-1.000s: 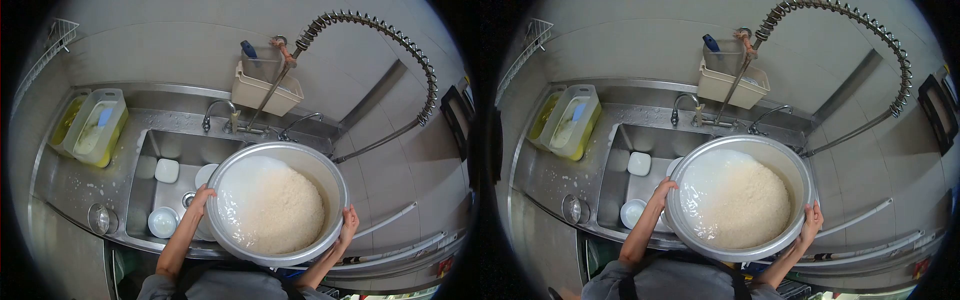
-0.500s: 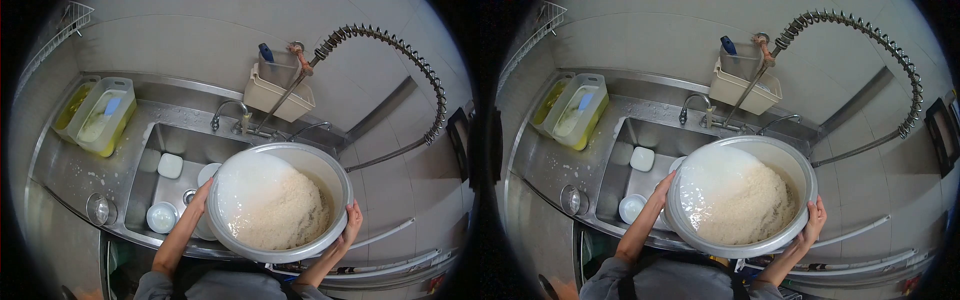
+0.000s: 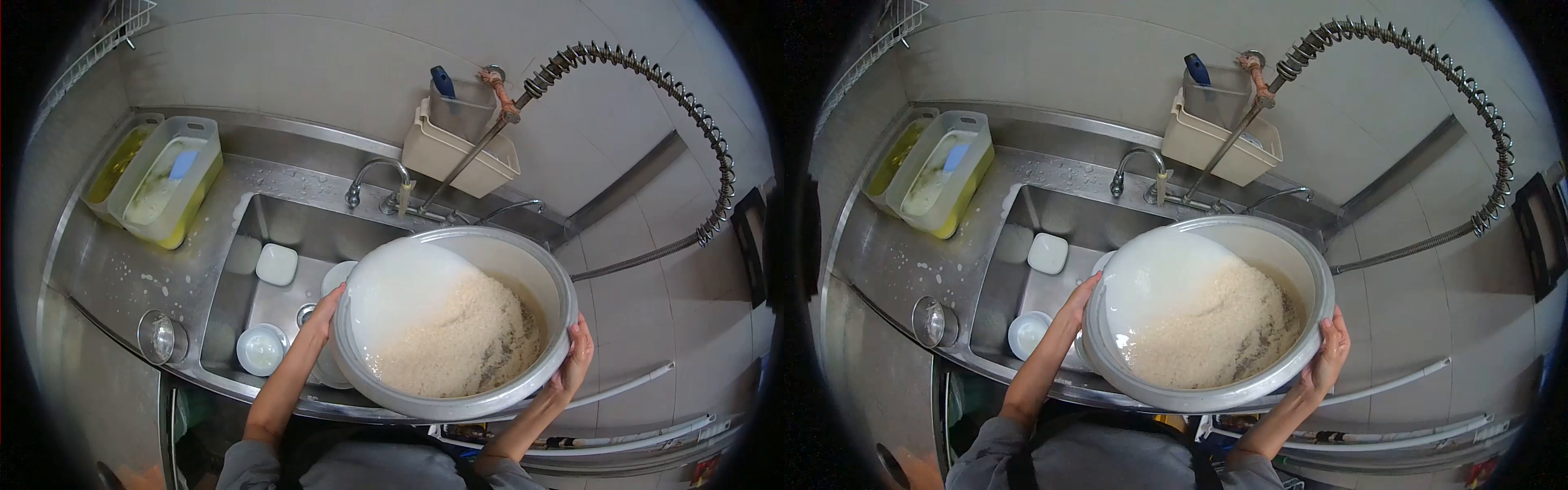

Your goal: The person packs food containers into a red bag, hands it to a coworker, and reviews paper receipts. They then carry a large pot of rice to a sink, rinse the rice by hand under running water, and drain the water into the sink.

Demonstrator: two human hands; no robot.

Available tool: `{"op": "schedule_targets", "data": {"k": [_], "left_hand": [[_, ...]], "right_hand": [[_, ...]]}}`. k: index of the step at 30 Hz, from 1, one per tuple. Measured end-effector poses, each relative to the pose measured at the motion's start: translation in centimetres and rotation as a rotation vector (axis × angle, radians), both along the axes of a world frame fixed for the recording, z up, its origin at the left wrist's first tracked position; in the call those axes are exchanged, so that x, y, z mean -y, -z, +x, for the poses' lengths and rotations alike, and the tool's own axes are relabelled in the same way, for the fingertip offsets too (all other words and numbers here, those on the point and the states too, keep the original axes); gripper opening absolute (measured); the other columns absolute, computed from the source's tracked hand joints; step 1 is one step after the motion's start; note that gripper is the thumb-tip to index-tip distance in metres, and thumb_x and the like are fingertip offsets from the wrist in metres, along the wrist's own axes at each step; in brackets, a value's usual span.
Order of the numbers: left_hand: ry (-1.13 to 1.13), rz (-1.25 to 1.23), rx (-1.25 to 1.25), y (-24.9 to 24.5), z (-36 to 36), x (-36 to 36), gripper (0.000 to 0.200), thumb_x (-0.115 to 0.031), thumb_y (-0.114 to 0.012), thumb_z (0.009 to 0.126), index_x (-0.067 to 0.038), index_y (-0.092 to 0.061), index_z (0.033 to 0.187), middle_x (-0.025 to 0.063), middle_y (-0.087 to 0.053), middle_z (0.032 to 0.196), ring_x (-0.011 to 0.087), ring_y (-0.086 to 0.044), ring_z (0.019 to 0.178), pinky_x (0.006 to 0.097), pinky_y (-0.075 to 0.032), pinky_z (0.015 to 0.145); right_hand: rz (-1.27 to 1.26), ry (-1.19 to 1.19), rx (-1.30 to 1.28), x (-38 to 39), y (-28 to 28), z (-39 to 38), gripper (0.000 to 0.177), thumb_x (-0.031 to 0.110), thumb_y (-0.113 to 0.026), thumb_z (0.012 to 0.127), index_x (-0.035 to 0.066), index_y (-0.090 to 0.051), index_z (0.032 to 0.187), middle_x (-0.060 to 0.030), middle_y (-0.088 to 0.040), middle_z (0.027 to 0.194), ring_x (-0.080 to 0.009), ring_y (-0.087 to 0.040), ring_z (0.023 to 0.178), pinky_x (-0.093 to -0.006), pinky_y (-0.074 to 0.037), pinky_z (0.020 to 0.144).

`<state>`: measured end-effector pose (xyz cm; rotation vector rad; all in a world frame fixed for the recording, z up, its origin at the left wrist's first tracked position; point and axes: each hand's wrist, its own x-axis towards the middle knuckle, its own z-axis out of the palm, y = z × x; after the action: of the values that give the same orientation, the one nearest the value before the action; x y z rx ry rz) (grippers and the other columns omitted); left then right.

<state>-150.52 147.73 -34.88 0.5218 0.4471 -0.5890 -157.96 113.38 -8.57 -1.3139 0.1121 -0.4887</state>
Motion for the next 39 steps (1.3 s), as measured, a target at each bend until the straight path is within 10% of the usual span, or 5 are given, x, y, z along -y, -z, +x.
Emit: {"op": "schedule_targets", "data": {"k": [39], "left_hand": [[-0.002,-0.17,-0.088,-0.7,0.9,-1.3,0.043,-0.035,-0.041,0.089,0.0,-0.053,0.11,0.0141,-0.061,0.101,0.0238,-0.061,0.087,0.0348,-0.048,0.08]], "right_hand": [[0.11,-0.184,0.071,-2.5,-1.2,2.4,0.032,0.011,-0.042,0.087,-0.01,-0.043,0.111,-0.0148,-0.06,0.094,-0.0163,-0.061,0.082,-0.0252,-0.052,0.073]]}}
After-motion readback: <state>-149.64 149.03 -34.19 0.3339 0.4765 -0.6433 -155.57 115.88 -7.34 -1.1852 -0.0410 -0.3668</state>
